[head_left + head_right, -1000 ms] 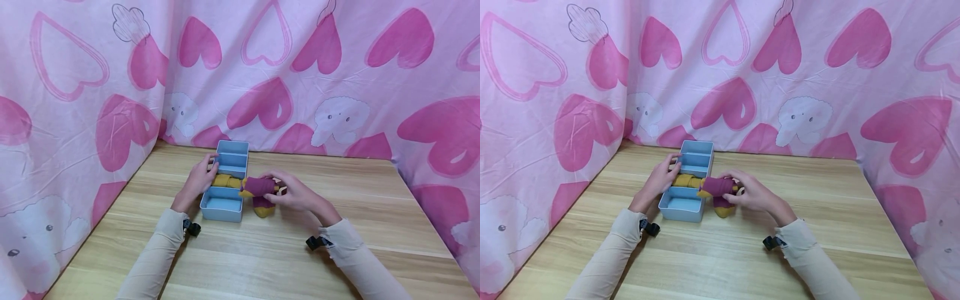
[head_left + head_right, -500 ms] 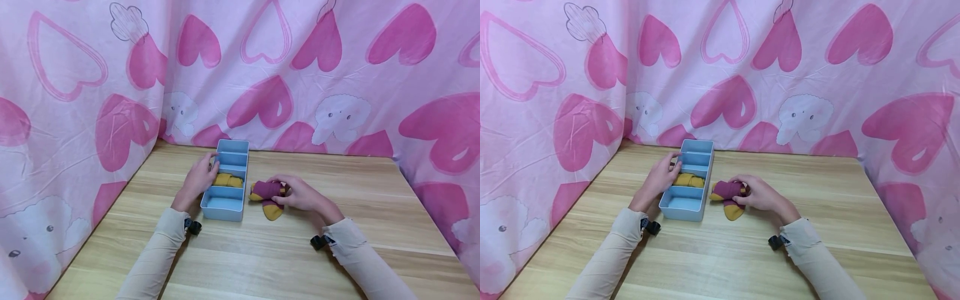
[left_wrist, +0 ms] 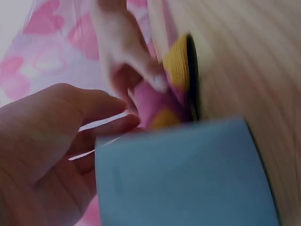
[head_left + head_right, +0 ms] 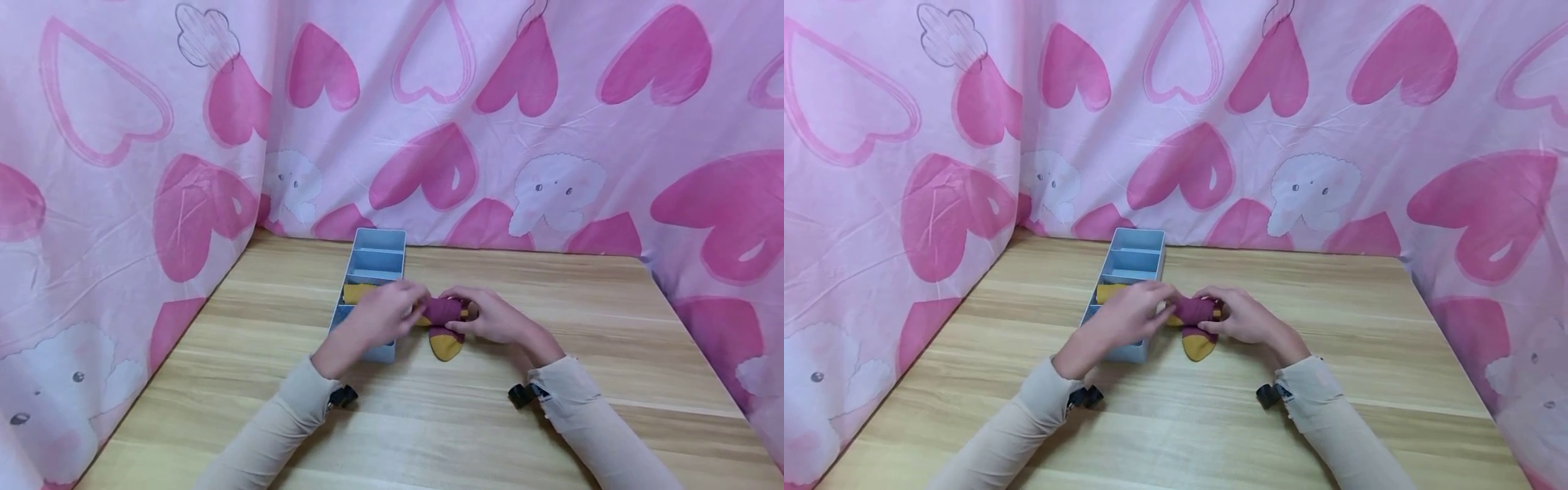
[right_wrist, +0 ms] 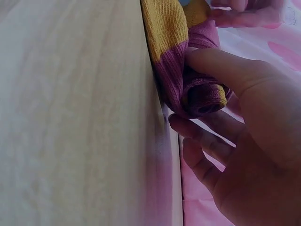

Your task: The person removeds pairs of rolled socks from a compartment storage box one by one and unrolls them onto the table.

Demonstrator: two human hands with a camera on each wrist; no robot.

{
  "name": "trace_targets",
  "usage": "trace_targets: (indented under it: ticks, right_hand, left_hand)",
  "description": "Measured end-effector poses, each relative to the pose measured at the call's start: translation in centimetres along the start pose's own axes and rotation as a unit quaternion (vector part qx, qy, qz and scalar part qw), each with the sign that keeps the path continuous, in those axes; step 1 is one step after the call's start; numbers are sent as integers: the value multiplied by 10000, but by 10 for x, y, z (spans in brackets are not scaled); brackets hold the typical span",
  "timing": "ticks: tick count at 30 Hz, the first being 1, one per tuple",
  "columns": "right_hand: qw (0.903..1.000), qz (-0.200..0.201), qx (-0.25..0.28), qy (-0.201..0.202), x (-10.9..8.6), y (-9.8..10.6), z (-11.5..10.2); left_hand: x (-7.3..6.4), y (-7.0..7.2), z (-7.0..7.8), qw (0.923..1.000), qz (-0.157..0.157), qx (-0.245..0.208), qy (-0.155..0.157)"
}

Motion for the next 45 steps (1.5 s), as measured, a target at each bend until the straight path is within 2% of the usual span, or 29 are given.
trace_targets:
  ticks: [2,5,8,11,14,19,25,31,38,45]
  right_hand:
    - [10000,38,-17,-32,-1,0,2]
    - [9999,111,-11,-121,-3,0,5]
    - [9996,163,-13,-240,-4,2,7]
    - [9990,194,44,-400,-4,5,7]
    - [9984,283,100,-472,-3,8,7]
    - [9976,488,138,-468,-2,13,6]
    - [9972,730,26,-183,0,16,4]
    - [9958,857,-232,-210,2,19,3]
    - [9917,1184,-389,-303,3,25,2]
    - [9923,1147,-443,-135,3,23,2]
  left_hand:
    - [2,-17,16,9988,-478,83,-96]
    - [2,-42,33,9942,-990,349,-251]
    - [-1,-61,39,9889,-1321,631,-247]
    - [-5,-72,39,9847,-1507,875,-93]
    - [-6,-76,38,9828,-1500,1075,41]
    - [-6,-76,37,9821,-1503,1125,141]
    - [-6,-77,41,9805,-1517,1245,60]
    - [-8,-81,47,9752,-1574,1558,40]
    - [-9,-78,50,9841,-1125,1371,-138]
    - [-10,-78,51,9859,-1011,1317,-224]
Point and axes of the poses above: each hand's wrist, its own x-axis towards the middle knuckle, its own y-axis out of the back of the hand, z = x × y, the point moved 8 cm from there along x, towards the middle knuckle, and after that the axes turned 11 degrees about -x, right-handed, at the moved point
